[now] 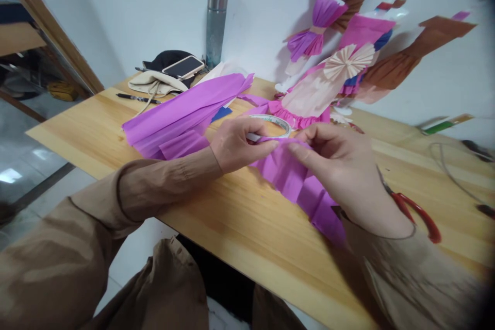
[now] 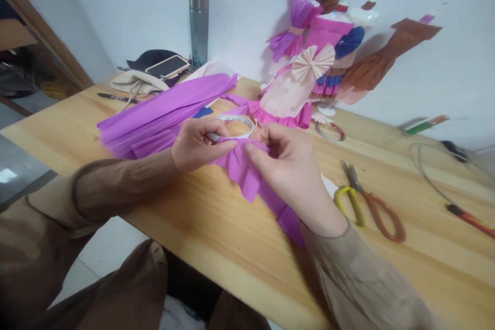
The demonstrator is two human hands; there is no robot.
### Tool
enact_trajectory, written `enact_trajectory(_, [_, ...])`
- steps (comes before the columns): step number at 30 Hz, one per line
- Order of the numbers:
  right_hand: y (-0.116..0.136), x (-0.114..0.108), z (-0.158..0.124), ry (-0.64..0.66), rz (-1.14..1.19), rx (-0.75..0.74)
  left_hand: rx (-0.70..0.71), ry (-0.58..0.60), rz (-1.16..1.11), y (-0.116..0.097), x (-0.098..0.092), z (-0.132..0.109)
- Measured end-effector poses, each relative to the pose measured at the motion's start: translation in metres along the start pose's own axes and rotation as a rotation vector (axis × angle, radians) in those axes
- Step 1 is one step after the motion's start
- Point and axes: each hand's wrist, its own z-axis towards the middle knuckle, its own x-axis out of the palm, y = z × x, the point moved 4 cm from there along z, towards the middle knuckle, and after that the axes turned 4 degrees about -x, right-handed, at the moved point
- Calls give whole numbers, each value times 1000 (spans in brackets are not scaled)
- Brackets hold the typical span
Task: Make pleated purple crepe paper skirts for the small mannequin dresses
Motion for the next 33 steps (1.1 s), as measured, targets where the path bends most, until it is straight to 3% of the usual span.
enact_trajectory(4, [4,4,-4,20,-53,-95,13,9,-44,1,2,-2])
enact_trajectory(9, [3,2,-3,-13,-72,-97,5,6,-34,2,3,-2])
enact_trajectory(25, [-8,2,0,-47,91,25,30,48,-70,1,4,-3])
enact_trajectory(33, [-21,7,4,186,198,189,33,193,-109,5,4,0])
